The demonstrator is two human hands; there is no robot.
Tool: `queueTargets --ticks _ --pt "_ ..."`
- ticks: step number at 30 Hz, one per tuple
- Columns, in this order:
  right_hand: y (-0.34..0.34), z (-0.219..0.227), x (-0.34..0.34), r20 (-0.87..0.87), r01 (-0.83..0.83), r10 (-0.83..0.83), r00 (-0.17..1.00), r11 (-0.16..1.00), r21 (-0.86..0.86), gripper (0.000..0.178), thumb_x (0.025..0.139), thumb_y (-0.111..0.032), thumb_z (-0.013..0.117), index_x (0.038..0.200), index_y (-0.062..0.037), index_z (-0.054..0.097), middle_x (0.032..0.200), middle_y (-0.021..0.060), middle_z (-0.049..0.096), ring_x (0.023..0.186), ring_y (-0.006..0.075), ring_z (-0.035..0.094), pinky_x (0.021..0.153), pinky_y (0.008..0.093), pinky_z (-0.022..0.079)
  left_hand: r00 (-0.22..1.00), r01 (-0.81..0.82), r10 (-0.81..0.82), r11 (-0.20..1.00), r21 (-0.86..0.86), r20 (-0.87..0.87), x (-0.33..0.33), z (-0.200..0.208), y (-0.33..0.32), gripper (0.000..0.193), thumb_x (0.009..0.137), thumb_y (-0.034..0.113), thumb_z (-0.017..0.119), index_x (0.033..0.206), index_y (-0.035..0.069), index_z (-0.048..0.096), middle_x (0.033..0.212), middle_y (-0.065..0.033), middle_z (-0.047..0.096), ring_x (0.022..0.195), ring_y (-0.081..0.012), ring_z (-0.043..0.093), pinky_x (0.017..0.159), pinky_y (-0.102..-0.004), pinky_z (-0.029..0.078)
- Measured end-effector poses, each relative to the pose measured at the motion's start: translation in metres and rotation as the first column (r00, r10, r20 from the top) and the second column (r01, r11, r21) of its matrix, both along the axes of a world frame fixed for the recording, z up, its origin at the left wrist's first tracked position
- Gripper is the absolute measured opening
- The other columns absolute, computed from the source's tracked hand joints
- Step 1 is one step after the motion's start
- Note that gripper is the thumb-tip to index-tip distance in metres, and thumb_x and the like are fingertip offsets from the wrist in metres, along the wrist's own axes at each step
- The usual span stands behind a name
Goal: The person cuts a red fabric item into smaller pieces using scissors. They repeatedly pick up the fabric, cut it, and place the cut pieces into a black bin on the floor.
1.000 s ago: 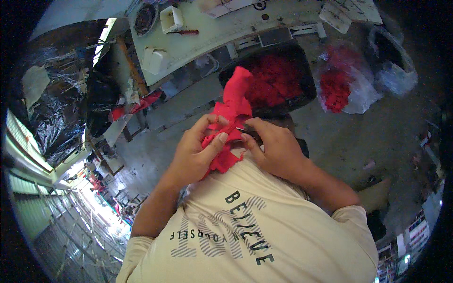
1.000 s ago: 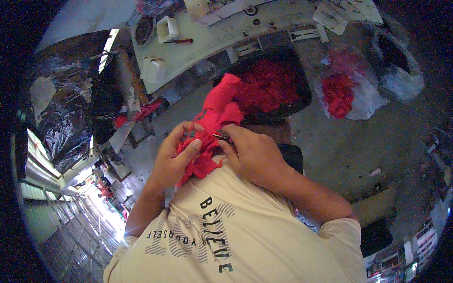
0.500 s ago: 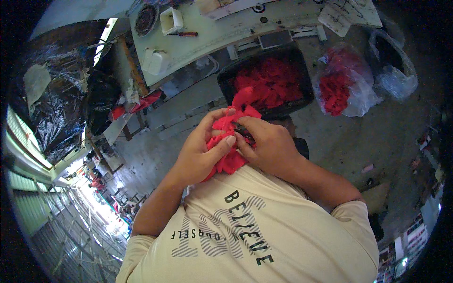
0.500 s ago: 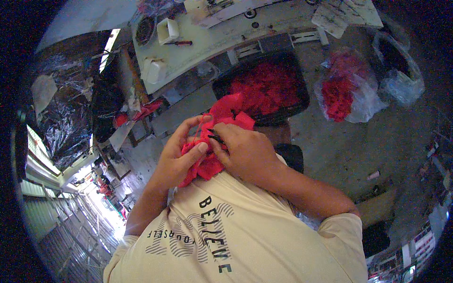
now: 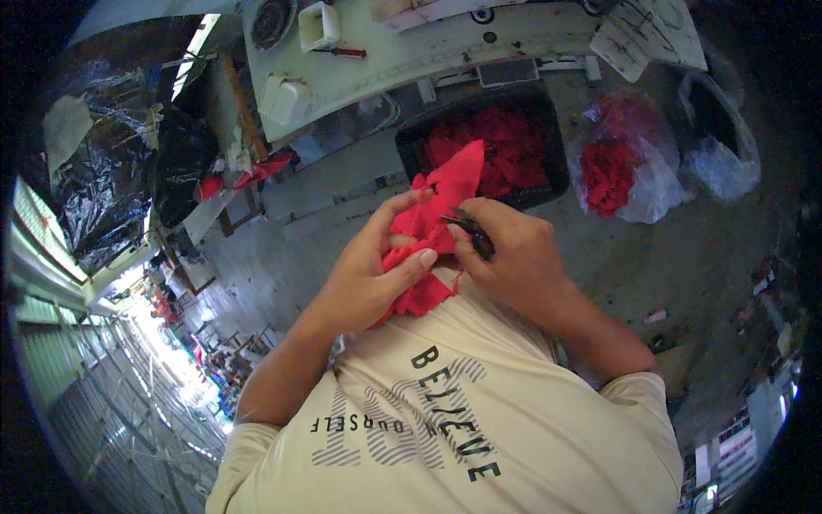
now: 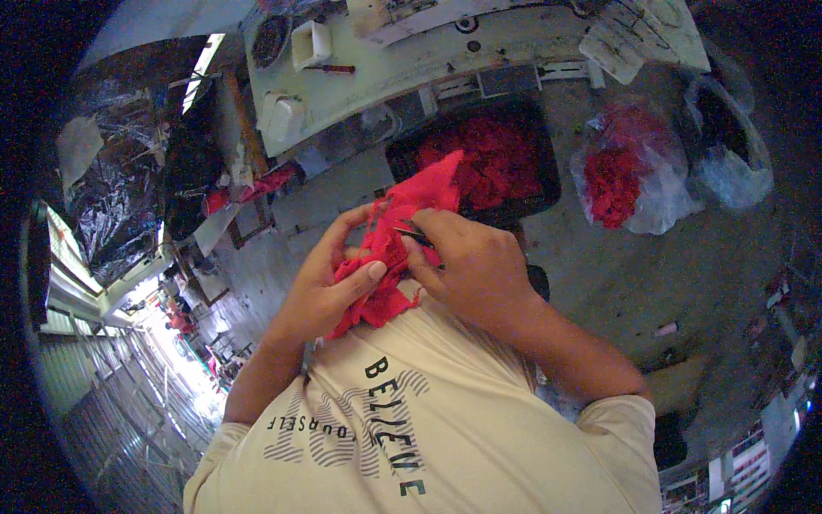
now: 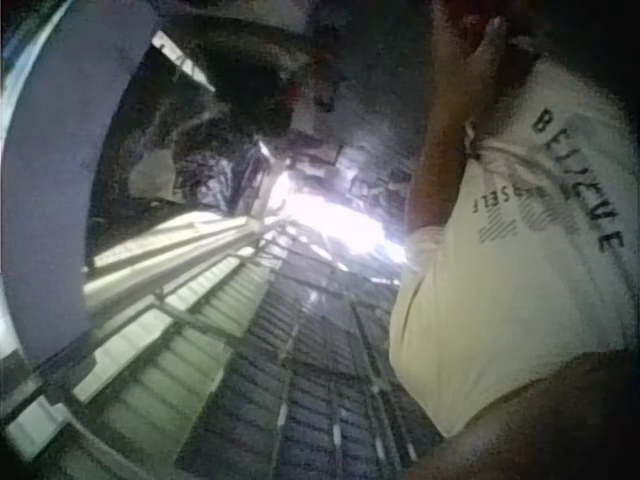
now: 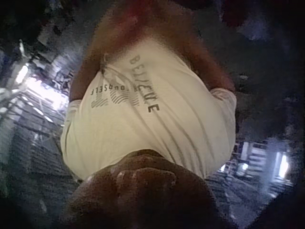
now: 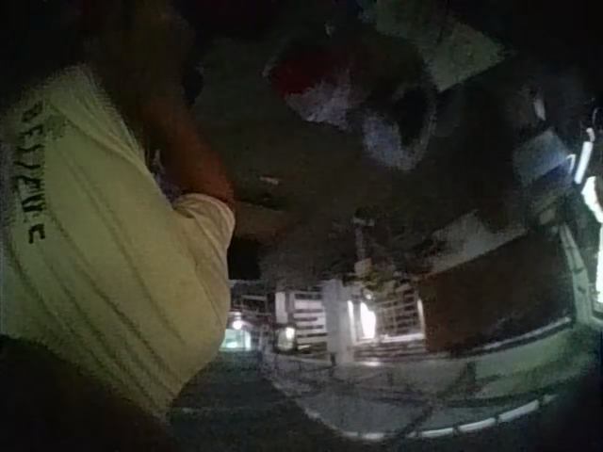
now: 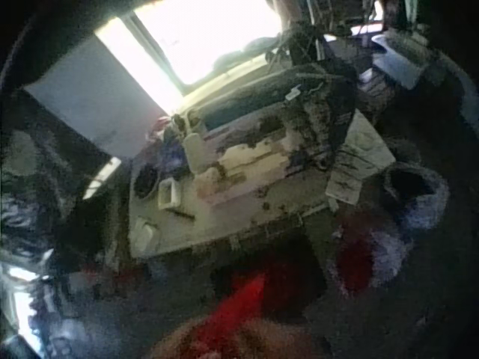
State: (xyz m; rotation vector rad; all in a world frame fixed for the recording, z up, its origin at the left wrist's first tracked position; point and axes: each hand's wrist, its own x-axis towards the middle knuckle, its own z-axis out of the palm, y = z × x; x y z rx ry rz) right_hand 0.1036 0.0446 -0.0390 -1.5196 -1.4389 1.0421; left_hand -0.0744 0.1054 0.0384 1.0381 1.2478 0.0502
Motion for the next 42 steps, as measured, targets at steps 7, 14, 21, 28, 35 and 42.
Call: queueTargets --ticks 7,14,21,28,35,42 --pt "0.014 0.005 0.002 0.075 -0.121 0.110 0.991 0.980 0.159 0.018 0.084 -0.024 0.065 0.094 -0.0087 0.062 0.075 0.0082 0.060 0.061 0.0277 0.063 0.053 0.0394 0.051 0.999 0.011 -0.009 0.999 -0.047 0.030 0.009 0.001 0.001 0.059 0.091 0.010 0.061 0.142 0.002 0.032 0.109 -0.0096 0.060 0.097 -0.0117 0.059 0.086 -0.0263 0.047" --pt "0.019 -0.005 0.005 -0.179 -0.077 0.065 0.982 0.995 -0.062 0.024 0.086 -0.025 0.065 0.097 -0.0055 0.058 0.085 0.0122 0.065 0.072 0.0306 0.066 0.061 0.0401 0.052 0.994 -0.064 0.070 0.996 -0.064 0.089 0.008 -0.002 -0.002 0.061 0.093 0.011 0.058 0.145 0.005 0.027 0.103 -0.0071 0.062 0.091 -0.0095 0.059 0.079 -0.0235 0.047" --pt "0.006 0.027 -0.017 -0.414 -0.222 0.124 0.902 0.955 -0.198 0.046 0.072 -0.024 0.083 0.099 -0.0002 0.055 0.073 0.0061 0.059 0.060 0.0117 0.053 0.055 0.0279 0.044 0.989 -0.119 0.109 0.988 0.097 0.102 -0.004 -0.016 -0.010 0.055 0.101 0.035 0.042 0.144 0.005 0.026 0.107 -0.0082 0.058 0.101 -0.0139 0.055 0.092 -0.0292 0.044" --pt "0.006 0.023 -0.018 -0.504 -0.201 0.115 0.856 0.972 -0.120 0.028 0.082 -0.006 0.070 0.107 -0.0011 0.058 0.093 0.0122 0.066 0.080 0.0209 0.067 0.071 0.0319 0.052 0.960 -0.131 0.119 0.991 0.031 0.254 -0.025 -0.017 -0.003 0.047 0.102 0.040 0.040 0.133 0.004 0.042 0.107 -0.0031 0.054 0.101 -0.0113 0.050 0.093 -0.0266 0.040" --pt "0.008 0.046 -0.001 -0.678 0.104 -0.139 0.722 0.990 -0.093 0.026 0.088 -0.005 0.065 0.111 -0.0053 0.053 0.091 0.0040 0.061 0.081 0.0123 0.059 0.073 0.0284 0.051 0.954 0.224 -0.252 0.959 0.172 0.163 -0.065 -0.020 0.024 0.037 0.089 0.027 0.066 0.115 0.002 0.060 0.106 -0.0041 0.058 0.097 -0.0121 0.052 0.087 -0.0299 0.046" --pt "0.038 0.099 -0.004 -0.877 0.170 -0.270 0.397 0.961 -0.219 0.031 0.098 -0.022 0.053 0.125 -0.0069 0.049 0.082 0.0000 0.057 0.058 0.0068 0.049 0.051 0.0216 0.041 0.905 0.351 -0.411 0.866 0.356 0.109 -0.074 -0.077 0.021 0.038 0.080 0.022 0.073 0.109 0.000 0.063 0.108 -0.0090 0.056 0.107 -0.0222 0.053 0.093 -0.0365 0.043"
